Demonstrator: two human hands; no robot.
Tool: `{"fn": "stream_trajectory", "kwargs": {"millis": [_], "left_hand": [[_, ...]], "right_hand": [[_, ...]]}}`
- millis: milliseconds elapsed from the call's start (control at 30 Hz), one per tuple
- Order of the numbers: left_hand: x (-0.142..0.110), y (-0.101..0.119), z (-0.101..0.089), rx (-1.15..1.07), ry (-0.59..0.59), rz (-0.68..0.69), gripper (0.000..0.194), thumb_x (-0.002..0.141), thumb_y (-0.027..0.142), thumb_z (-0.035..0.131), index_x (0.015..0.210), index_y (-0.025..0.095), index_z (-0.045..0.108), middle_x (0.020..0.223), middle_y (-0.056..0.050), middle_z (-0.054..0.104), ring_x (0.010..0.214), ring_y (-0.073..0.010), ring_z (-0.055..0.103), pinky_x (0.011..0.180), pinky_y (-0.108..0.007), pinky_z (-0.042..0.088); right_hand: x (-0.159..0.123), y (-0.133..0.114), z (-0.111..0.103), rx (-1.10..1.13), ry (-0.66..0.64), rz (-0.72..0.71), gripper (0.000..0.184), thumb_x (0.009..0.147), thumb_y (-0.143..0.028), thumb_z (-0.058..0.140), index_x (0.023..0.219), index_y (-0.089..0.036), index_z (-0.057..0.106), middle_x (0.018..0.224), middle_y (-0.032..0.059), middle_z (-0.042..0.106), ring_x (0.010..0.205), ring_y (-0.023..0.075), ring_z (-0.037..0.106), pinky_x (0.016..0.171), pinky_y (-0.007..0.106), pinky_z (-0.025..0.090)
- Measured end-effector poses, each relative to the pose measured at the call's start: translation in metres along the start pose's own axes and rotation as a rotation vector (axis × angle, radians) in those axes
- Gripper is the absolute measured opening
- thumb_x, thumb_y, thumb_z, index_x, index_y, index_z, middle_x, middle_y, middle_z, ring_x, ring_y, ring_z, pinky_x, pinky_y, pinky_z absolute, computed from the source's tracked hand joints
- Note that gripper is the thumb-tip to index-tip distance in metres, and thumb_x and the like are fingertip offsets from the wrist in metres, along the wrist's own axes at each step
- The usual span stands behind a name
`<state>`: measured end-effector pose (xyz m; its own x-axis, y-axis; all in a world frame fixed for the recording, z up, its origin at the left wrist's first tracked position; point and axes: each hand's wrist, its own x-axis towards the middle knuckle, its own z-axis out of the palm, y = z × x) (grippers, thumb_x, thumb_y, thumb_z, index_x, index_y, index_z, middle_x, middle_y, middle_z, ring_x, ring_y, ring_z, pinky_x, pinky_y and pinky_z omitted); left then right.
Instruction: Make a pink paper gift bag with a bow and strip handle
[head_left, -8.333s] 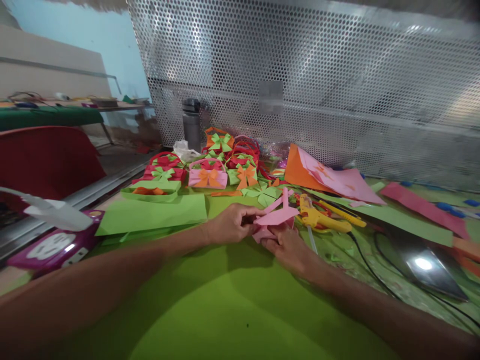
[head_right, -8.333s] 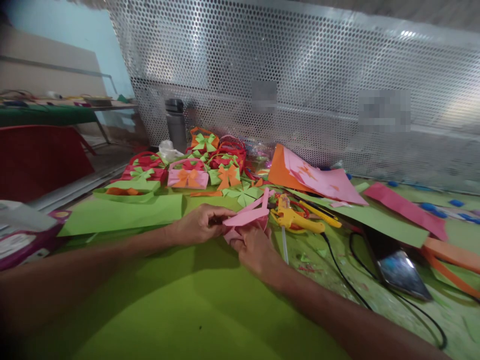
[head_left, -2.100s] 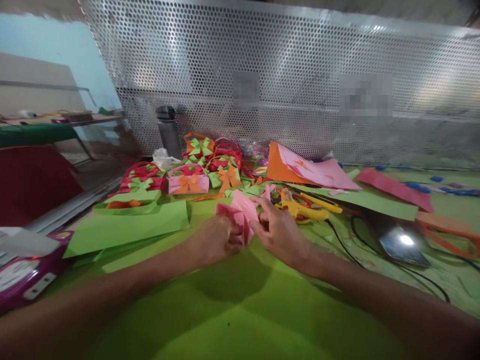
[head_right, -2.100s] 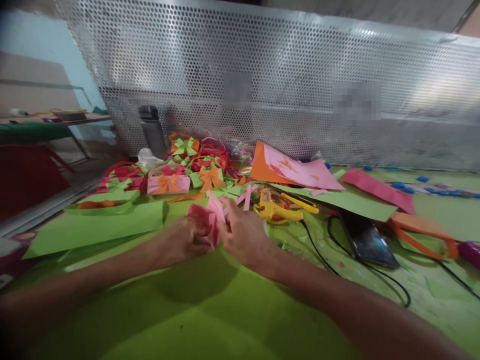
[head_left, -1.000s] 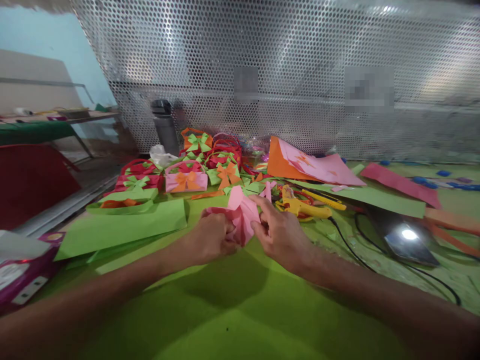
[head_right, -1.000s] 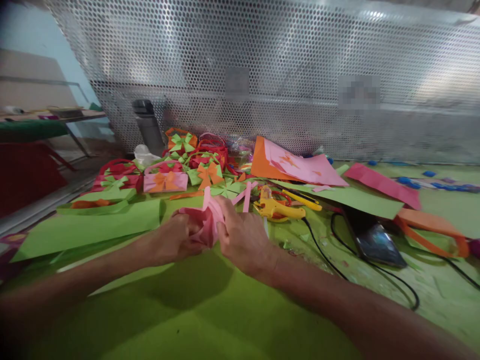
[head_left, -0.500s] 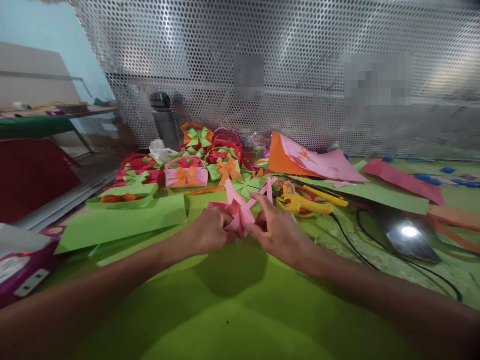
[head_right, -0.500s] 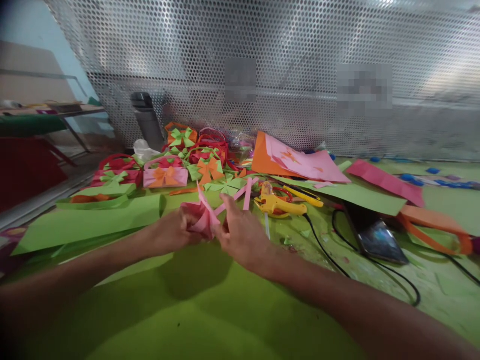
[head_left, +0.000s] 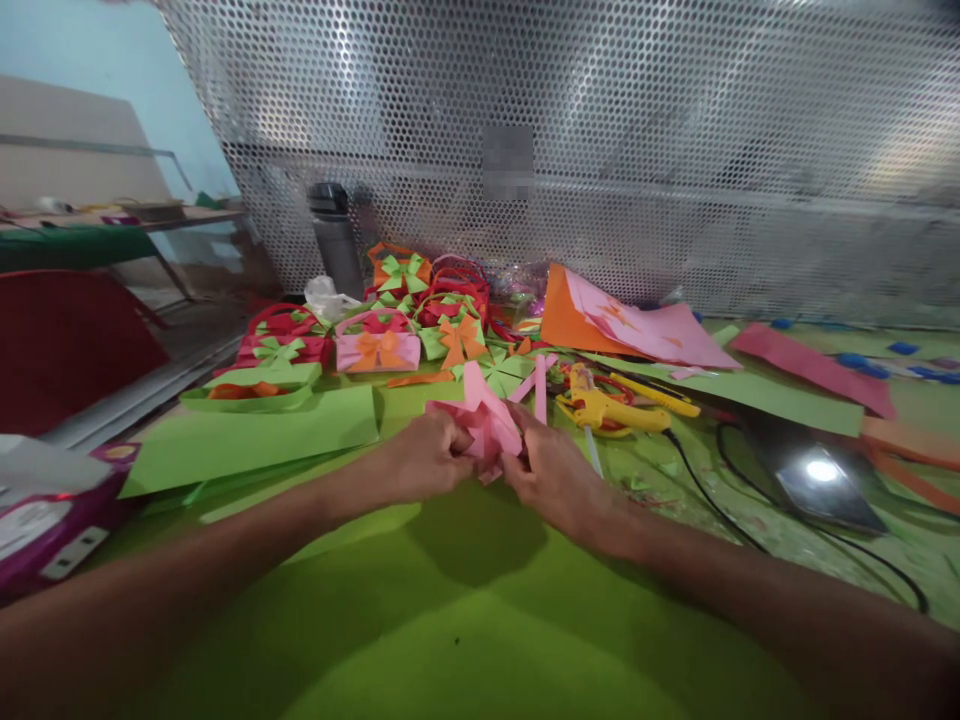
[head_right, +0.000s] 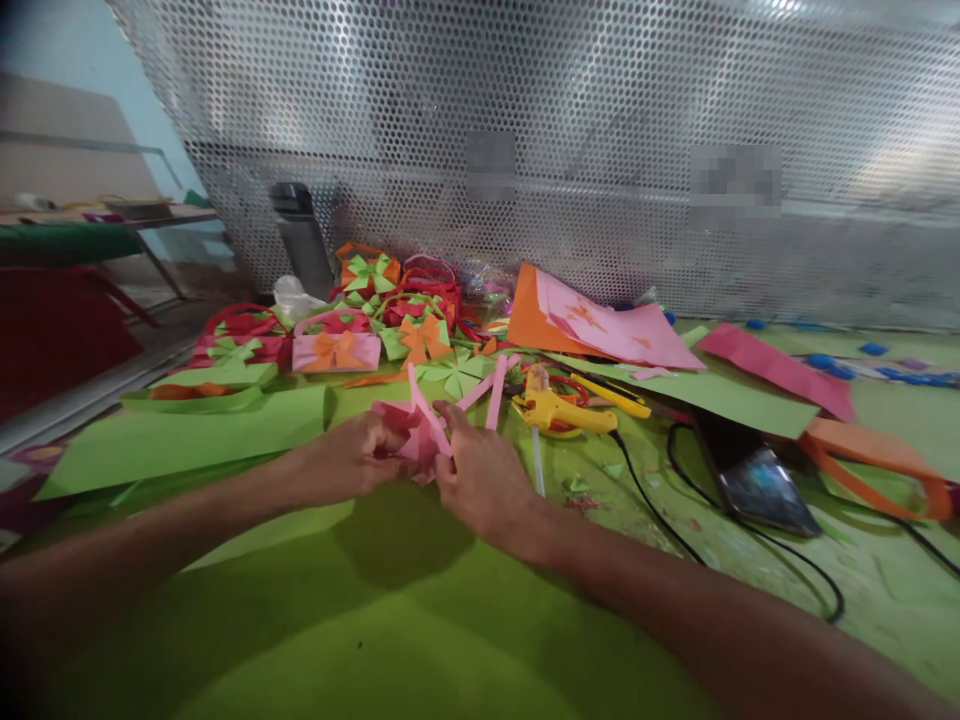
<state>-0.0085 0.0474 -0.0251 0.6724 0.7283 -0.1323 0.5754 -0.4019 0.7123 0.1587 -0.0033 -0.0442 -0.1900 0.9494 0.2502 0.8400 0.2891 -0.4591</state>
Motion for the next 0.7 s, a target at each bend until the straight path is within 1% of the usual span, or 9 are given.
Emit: {"fn": "stream_trajectory", "kwargs": {"millis": [133,200,300,400,567,700], "left_hand": [[0.0003,0.0003,-0.0027,0.060,-0.049,-0.053,0.028,0.072,0.037,0.055,0.068,0.013,0.067,0.046,0.005,0.039,0.043,-0.0073,0.027,0.043,-0.023,0.020],[0.0005,0.0005,-0.0036,0.072,-0.058,-0.074,0.027,0.072,0.038,0.055,0.066,0.013,0.066,0.046,0.005,0.037,0.043,-0.0075,0.027,0.043,-0.023,0.021],[0.0007,0.0010,-0.0039,0.090,-0.069,-0.098,0.027,0.072,0.037,0.055,0.056,0.015,0.058,0.046,0.005,0.036,0.043,-0.0076,0.029,0.042,-0.023,0.021],[0.0009,0.0016,-0.0032,0.072,-0.077,-0.119,0.028,0.072,0.037,0.056,0.055,0.015,0.052,0.046,0.005,0.036,0.043,-0.0075,0.029,0.041,-0.023,0.020],[0.0008,0.0016,-0.0023,0.059,-0.079,-0.120,0.027,0.072,0.037,0.057,0.058,0.014,0.055,0.047,0.005,0.036,0.043,-0.0070,0.028,0.041,-0.023,0.019],[0.0006,0.0020,-0.0021,0.052,-0.090,-0.089,0.024,0.073,0.035,0.057,0.062,0.013,0.060,0.047,0.005,0.038,0.043,-0.0065,0.028,0.041,-0.022,0.020]], "right_hand": [[0.0001,0.0002,-0.0007,0.008,-0.006,-0.003,0.052,0.078,-0.017,0.042,0.130,-0.015,0.038,0.075,0.0067,0.065,0.060,0.0167,0.056,0.057,0.027,0.041],[0.0002,0.0000,-0.0016,0.002,-0.013,-0.005,0.052,0.077,-0.017,0.042,0.129,-0.015,0.038,0.075,0.0065,0.065,0.059,0.0168,0.056,0.057,0.027,0.041],[0.0004,-0.0005,-0.0028,-0.005,-0.011,-0.017,0.050,0.077,-0.016,0.043,0.127,-0.016,0.041,0.082,0.0077,0.066,0.064,0.0176,0.057,0.059,0.028,0.041],[0.0007,-0.0004,-0.0030,0.008,-0.015,-0.016,0.050,0.076,-0.015,0.044,0.127,-0.017,0.042,0.090,0.0092,0.066,0.070,0.0181,0.059,0.063,0.028,0.042],[0.0015,0.0009,-0.0032,0.075,-0.076,0.031,0.056,0.075,-0.017,0.047,0.131,-0.014,0.037,0.086,0.0087,0.066,0.067,0.0167,0.058,0.061,0.027,0.043],[0.0021,0.0004,-0.0035,0.062,-0.093,0.049,0.061,0.073,-0.016,0.050,0.132,-0.013,0.037,0.088,0.0094,0.066,0.068,0.0170,0.058,0.062,0.028,0.044]]}}
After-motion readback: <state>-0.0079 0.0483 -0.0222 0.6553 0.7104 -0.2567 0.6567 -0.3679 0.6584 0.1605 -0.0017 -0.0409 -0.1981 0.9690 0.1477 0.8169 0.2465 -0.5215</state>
